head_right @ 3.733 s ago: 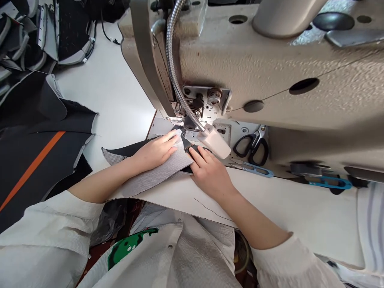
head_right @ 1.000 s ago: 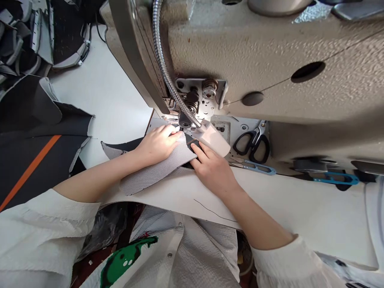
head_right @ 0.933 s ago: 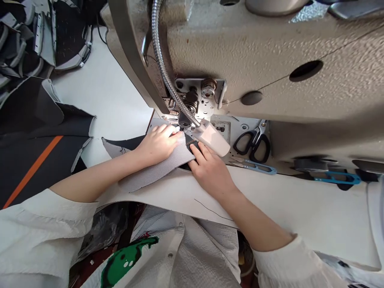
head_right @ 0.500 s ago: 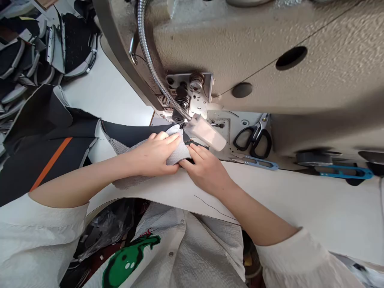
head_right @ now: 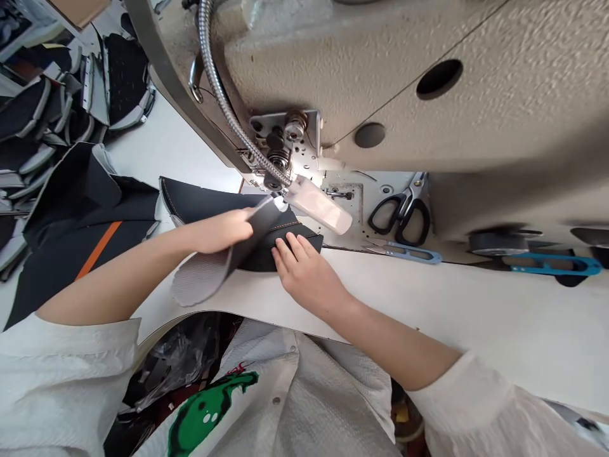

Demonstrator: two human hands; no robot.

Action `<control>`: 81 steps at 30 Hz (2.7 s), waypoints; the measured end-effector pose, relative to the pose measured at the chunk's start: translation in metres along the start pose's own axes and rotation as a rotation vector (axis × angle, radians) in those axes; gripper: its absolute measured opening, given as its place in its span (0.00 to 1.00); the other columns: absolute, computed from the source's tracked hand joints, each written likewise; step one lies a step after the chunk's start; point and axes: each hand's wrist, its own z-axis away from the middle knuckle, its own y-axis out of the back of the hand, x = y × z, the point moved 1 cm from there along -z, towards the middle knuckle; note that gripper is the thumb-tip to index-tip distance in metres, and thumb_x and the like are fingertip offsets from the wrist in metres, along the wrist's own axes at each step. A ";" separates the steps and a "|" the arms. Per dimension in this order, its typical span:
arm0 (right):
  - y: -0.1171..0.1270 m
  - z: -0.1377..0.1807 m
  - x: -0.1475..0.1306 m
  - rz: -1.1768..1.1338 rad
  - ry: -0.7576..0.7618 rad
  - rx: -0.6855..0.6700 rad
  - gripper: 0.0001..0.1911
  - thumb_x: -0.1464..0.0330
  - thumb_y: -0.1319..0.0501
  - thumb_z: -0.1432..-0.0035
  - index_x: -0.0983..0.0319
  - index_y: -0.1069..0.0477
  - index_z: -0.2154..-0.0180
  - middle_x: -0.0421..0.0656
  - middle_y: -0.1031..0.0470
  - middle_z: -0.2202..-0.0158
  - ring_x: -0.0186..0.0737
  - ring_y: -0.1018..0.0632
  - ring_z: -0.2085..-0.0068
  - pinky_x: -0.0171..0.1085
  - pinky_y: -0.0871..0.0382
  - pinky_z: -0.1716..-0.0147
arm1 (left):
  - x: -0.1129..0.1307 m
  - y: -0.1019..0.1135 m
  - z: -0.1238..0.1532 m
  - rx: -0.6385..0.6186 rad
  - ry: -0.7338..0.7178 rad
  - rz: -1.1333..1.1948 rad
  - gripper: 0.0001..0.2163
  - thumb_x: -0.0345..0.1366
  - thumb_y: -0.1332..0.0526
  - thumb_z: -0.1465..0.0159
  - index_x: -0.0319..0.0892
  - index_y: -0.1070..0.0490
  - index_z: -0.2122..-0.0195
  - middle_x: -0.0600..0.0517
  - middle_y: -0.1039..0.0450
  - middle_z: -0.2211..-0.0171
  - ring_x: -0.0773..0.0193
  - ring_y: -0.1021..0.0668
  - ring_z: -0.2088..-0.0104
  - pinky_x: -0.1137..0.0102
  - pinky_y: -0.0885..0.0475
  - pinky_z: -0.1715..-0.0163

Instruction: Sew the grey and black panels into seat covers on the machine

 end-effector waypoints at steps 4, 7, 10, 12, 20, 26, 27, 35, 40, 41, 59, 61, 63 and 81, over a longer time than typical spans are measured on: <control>0.002 -0.011 -0.009 0.089 0.039 0.008 0.17 0.79 0.49 0.40 0.77 0.27 0.54 0.60 0.25 0.54 0.53 0.24 0.51 0.49 0.31 0.48 | 0.024 -0.021 -0.007 -0.021 -0.045 -0.514 0.25 0.35 0.51 0.43 0.36 0.40 0.43 0.41 0.47 0.37 0.46 0.38 0.41 0.56 0.37 0.46; 0.000 -0.017 -0.009 0.065 0.066 0.000 0.17 0.80 0.50 0.41 0.76 0.26 0.56 0.59 0.24 0.57 0.51 0.23 0.53 0.48 0.32 0.47 | 0.027 -0.025 -0.012 -0.077 -0.028 -0.587 0.24 0.35 0.57 0.37 0.35 0.43 0.41 0.41 0.52 0.35 0.47 0.42 0.38 0.57 0.38 0.44; -0.003 -0.020 -0.009 0.014 0.052 -0.014 0.17 0.80 0.51 0.41 0.76 0.27 0.55 0.58 0.24 0.57 0.50 0.24 0.54 0.48 0.33 0.46 | 0.026 -0.021 -0.013 -0.128 -0.036 -0.564 0.24 0.34 0.60 0.36 0.36 0.41 0.41 0.42 0.50 0.35 0.49 0.42 0.38 0.59 0.38 0.45; -0.005 -0.020 -0.009 -0.024 0.034 -0.018 0.18 0.81 0.51 0.41 0.76 0.27 0.55 0.58 0.24 0.58 0.49 0.24 0.53 0.49 0.35 0.45 | 0.027 -0.019 -0.014 -0.131 -0.027 -0.583 0.24 0.35 0.59 0.36 0.35 0.40 0.42 0.41 0.51 0.35 0.47 0.43 0.38 0.57 0.38 0.45; -0.017 -0.022 -0.002 -0.390 0.105 -0.088 0.14 0.75 0.50 0.38 0.68 0.26 0.62 0.49 0.24 0.63 0.45 0.26 0.55 0.47 0.34 0.49 | 0.028 -0.030 -0.015 -0.021 -0.065 -0.712 0.26 0.34 0.54 0.38 0.29 0.44 0.39 0.37 0.49 0.36 0.47 0.41 0.39 0.55 0.42 0.43; -0.015 -0.040 -0.017 -0.429 0.136 -0.311 0.24 0.54 0.45 0.39 0.70 0.26 0.58 0.54 0.23 0.60 0.51 0.26 0.52 0.48 0.37 0.50 | 0.019 -0.034 -0.012 0.058 -0.129 -0.740 0.25 0.32 0.54 0.38 0.26 0.43 0.40 0.35 0.48 0.37 0.47 0.36 0.44 0.57 0.40 0.46; -0.015 -0.043 -0.021 -0.415 0.119 -0.321 0.26 0.52 0.45 0.39 0.70 0.26 0.58 0.55 0.23 0.60 0.52 0.27 0.51 0.49 0.38 0.49 | 0.017 -0.033 -0.011 0.060 -0.155 -0.714 0.24 0.32 0.55 0.37 0.27 0.42 0.41 0.36 0.47 0.37 0.48 0.36 0.44 0.57 0.41 0.45; -0.019 -0.053 -0.031 -0.414 0.029 -0.408 0.26 0.52 0.48 0.38 0.68 0.23 0.62 0.51 0.21 0.67 0.52 0.24 0.56 0.46 0.36 0.53 | 0.009 -0.030 -0.011 0.086 -0.210 -0.705 0.24 0.32 0.55 0.38 0.29 0.40 0.42 0.38 0.44 0.38 0.48 0.35 0.47 0.56 0.39 0.48; -0.021 -0.063 -0.023 -0.398 -0.020 -0.359 0.27 0.53 0.46 0.38 0.70 0.27 0.52 0.55 0.23 0.55 0.53 0.26 0.51 0.46 0.36 0.52 | 0.006 -0.028 -0.016 0.098 -0.207 -0.761 0.25 0.30 0.54 0.38 0.29 0.43 0.39 0.39 0.43 0.38 0.48 0.38 0.44 0.57 0.39 0.46; -0.022 -0.064 -0.022 -0.399 -0.024 -0.358 0.27 0.53 0.45 0.39 0.70 0.27 0.52 0.55 0.24 0.55 0.53 0.26 0.51 0.46 0.36 0.52 | 0.004 -0.028 -0.017 0.097 -0.211 -0.770 0.25 0.29 0.55 0.38 0.29 0.44 0.39 0.40 0.43 0.38 0.48 0.38 0.43 0.57 0.39 0.46; -0.028 -0.067 -0.019 -0.372 -0.024 -0.214 0.38 0.51 0.48 0.39 0.74 0.44 0.38 0.55 0.43 0.36 0.53 0.44 0.35 0.49 0.53 0.36 | -0.040 0.008 -0.021 0.370 0.220 0.488 0.18 0.48 0.41 0.44 0.39 0.28 0.60 0.51 0.26 0.63 0.59 0.25 0.61 0.68 0.30 0.60; -0.028 -0.066 -0.020 -0.374 -0.023 -0.222 0.38 0.52 0.48 0.38 0.74 0.44 0.38 0.55 0.44 0.36 0.53 0.44 0.35 0.49 0.53 0.36 | -0.040 0.009 -0.022 0.412 0.262 0.500 0.20 0.48 0.40 0.45 0.39 0.29 0.57 0.50 0.26 0.60 0.59 0.25 0.60 0.68 0.30 0.59; -0.028 -0.067 -0.021 -0.379 -0.028 -0.216 0.38 0.52 0.48 0.38 0.74 0.44 0.38 0.55 0.44 0.36 0.53 0.44 0.35 0.49 0.54 0.36 | -0.038 0.009 -0.022 0.419 0.287 0.455 0.21 0.48 0.41 0.44 0.39 0.29 0.54 0.48 0.26 0.58 0.58 0.25 0.59 0.66 0.29 0.58; -0.036 -0.098 -0.024 -0.456 -0.214 -0.316 0.26 0.55 0.46 0.39 0.69 0.28 0.51 0.54 0.25 0.53 0.56 0.29 0.48 0.48 0.38 0.51 | -0.024 -0.009 -0.031 0.144 -0.479 -0.847 0.16 0.31 0.50 0.33 0.38 0.31 0.47 0.49 0.33 0.43 0.58 0.30 0.47 0.66 0.34 0.49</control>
